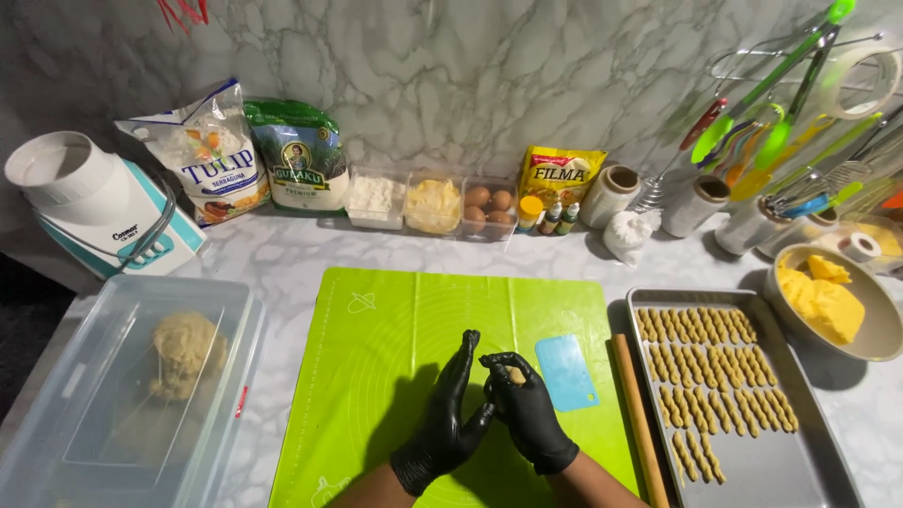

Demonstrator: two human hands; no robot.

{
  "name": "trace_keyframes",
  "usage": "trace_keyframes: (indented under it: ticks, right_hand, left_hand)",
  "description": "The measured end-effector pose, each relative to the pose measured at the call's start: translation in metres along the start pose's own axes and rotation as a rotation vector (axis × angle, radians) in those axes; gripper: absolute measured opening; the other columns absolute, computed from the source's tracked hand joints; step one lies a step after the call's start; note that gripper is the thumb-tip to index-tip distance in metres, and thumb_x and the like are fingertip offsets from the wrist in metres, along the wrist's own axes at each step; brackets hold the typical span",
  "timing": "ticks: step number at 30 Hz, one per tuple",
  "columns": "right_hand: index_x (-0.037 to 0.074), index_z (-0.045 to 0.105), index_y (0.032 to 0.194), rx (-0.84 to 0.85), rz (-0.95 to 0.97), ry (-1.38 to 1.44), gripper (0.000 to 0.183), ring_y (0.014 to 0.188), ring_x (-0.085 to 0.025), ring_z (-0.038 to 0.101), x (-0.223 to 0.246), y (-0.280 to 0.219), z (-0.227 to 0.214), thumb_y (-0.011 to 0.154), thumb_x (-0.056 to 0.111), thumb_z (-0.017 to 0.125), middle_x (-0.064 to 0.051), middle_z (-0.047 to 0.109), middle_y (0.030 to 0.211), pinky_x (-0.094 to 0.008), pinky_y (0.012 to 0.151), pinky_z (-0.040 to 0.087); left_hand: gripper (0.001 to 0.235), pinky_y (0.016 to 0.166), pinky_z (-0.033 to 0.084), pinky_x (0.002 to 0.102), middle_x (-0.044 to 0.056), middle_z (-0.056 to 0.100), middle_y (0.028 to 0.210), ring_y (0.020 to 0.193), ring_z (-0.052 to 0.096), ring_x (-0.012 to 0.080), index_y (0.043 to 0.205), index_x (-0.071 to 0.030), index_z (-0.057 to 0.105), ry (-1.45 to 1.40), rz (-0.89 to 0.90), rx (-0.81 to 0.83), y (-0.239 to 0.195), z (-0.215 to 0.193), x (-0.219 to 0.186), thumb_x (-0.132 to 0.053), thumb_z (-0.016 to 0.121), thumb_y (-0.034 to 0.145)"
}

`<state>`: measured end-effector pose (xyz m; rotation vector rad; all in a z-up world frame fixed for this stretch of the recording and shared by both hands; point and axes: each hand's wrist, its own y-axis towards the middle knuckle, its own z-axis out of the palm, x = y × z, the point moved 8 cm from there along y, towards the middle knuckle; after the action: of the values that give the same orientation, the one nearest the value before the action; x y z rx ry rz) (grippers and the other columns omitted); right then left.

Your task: Twisting small strips of dough into spiral shapes using a wooden skewer and placing them on a baking tray.

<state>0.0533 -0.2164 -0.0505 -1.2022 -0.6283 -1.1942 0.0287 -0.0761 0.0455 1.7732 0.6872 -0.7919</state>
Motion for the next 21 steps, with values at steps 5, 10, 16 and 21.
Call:
trace_keyframes:
  ticks: [5, 10, 16, 21]
  right_hand:
    - [0.004, 0.067, 0.114, 0.141, -0.547, -0.220, 0.025, 0.086, -0.022, 0.063, 0.018, -0.006, 0.008, 0.099, 0.023, 0.061, -0.011, 0.068, 0.095, -0.037, 0.076, 0.051]
    - [0.004, 0.034, 0.158, 0.359, -0.810, -0.620, 0.065, 0.156, -0.030, 0.031, 0.035, -0.039, 0.043, 0.110, 0.047, 0.022, -0.018, 0.032, 0.168, -0.049, 0.130, 0.011]
    - [0.007, 0.009, 0.164, 0.405, -0.849, -0.530, 0.063, 0.162, -0.030, 0.010, 0.048, -0.056, 0.055, 0.112, 0.036, 0.029, -0.017, 0.010, 0.174, -0.047, 0.132, 0.004]
    - [0.026, 0.017, 0.164, 0.166, -0.371, -0.523, 0.081, 0.146, -0.031, 0.053, 0.025, -0.026, 0.028, 0.095, 0.058, 0.044, -0.014, 0.047, 0.163, -0.047, 0.116, 0.044]
  left_hand:
    - [0.063, 0.123, 0.023, 0.053, 0.021, 0.043, 0.156, 0.148, 0.039, 0.0415, 0.159, -0.006, 0.030, 0.174, -0.221, 0.045, -0.019, 0.013, 0.041, -0.032, 0.048, 0.105]
    - [0.080, 0.122, 0.035, 0.037, 0.016, 0.025, 0.170, 0.155, 0.032, 0.0251, 0.164, -0.013, -0.001, -0.631, -0.417, -0.062, -0.022, 0.038, 0.082, -0.014, 0.053, 0.105]
    - [0.057, 0.092, 0.062, 0.030, 0.012, 0.078, 0.120, 0.105, 0.072, 0.0160, 0.146, 0.001, 0.055, -0.514, -0.401, -0.153, -0.016, 0.021, 0.071, 0.007, 0.070, 0.091]
    - [0.059, 0.095, 0.062, 0.031, 0.012, 0.063, 0.148, 0.117, 0.075, 0.0211, 0.135, -0.006, 0.068, -0.095, -0.229, -0.281, -0.003, -0.016, 0.024, 0.005, 0.078, 0.078]
